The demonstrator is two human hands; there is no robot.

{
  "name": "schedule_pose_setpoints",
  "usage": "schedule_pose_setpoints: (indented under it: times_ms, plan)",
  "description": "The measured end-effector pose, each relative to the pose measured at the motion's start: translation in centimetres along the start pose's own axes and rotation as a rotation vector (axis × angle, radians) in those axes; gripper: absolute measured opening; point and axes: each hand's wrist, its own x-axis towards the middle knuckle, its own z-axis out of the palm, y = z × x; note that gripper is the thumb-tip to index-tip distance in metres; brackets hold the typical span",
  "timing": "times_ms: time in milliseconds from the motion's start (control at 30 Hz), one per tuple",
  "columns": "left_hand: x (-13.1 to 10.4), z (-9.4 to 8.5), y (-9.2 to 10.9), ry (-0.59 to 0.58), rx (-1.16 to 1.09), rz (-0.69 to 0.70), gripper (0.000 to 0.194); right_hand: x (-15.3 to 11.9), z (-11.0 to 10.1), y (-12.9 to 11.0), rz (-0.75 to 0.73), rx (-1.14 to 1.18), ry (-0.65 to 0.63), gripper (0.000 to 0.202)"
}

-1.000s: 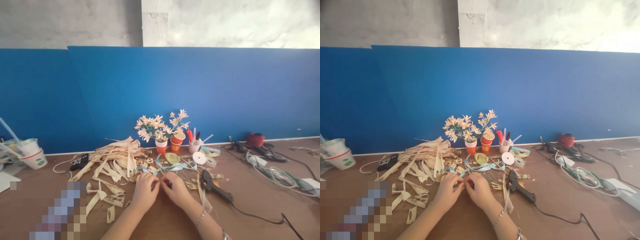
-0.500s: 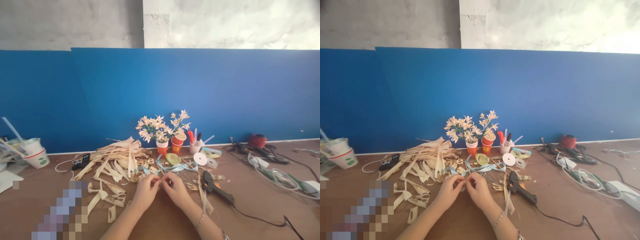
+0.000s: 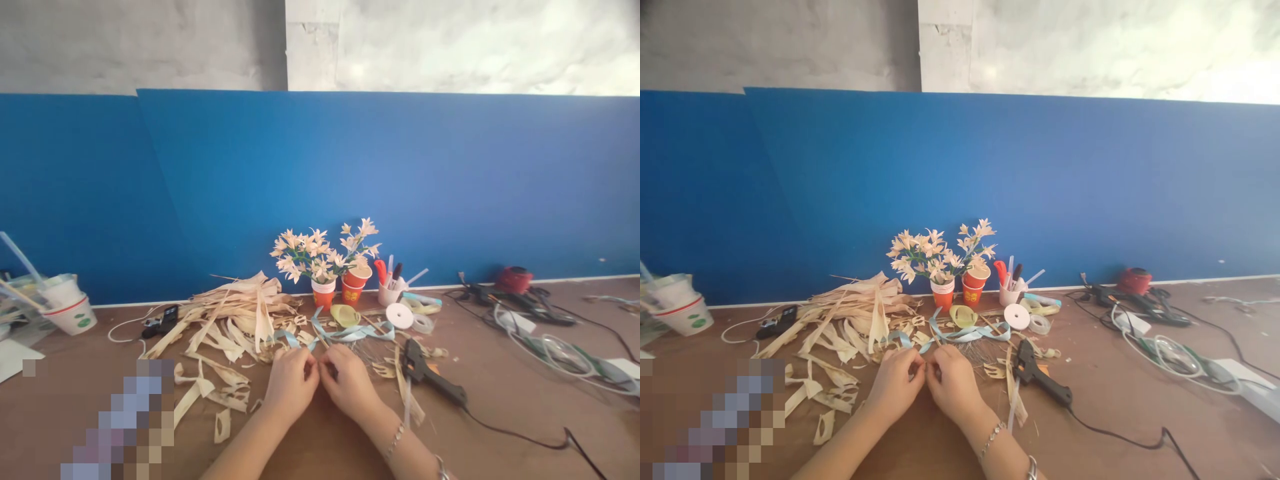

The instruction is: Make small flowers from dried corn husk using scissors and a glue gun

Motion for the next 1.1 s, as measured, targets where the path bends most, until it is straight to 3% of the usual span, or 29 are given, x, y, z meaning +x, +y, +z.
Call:
schedule_pose_setpoints:
  times_ms: [233, 367, 500, 633, 867, 1000, 1100]
  plan:
    - [0.0, 0.1, 0.1, 0.033, 0.011, -0.074, 0.012, 0.0, 0.7, -0.3, -0.034, -0.029, 0.104, 0.014]
    - [0.2, -0.3, -0.8, 0.083, 0.020, -0.157, 0.014, 0.1, 0.7, 0.0, 0.117, 0.043, 0.191, 0.014]
    - [0.5, -0.7, -0.9, 0.128, -0.098, -0.116, 0.012, 0.4, 0.2, 0.2, 0.276, 0.267, 0.111, 0.020]
    - [0.4, -0.7, -0.3, 0.074, -0.145, -0.056, 0.010, 0.4, -0.2, 0.1, 0.257, 0.308, 0.056, 0.018]
    - [-0.1, -0.3, 0.0, 0.055, 0.064, 0.057, 0.015, 0.2, 0.6, -0.7, 0.232, 0.048, 0.023, 0.013]
    - [0.1, -0.6, -0.1, 0.090, 0.148, -0.001, 0.017, 0.3, 1.0, -0.3, 0.277, -0.131, 0.063, 0.011]
    - [0.3, -0.7, -0.6, 0.037, 0.121, -0.016, 0.023, 0.3, 0.7, 0.5, 0.283, -0.149, 0.064, 0.014]
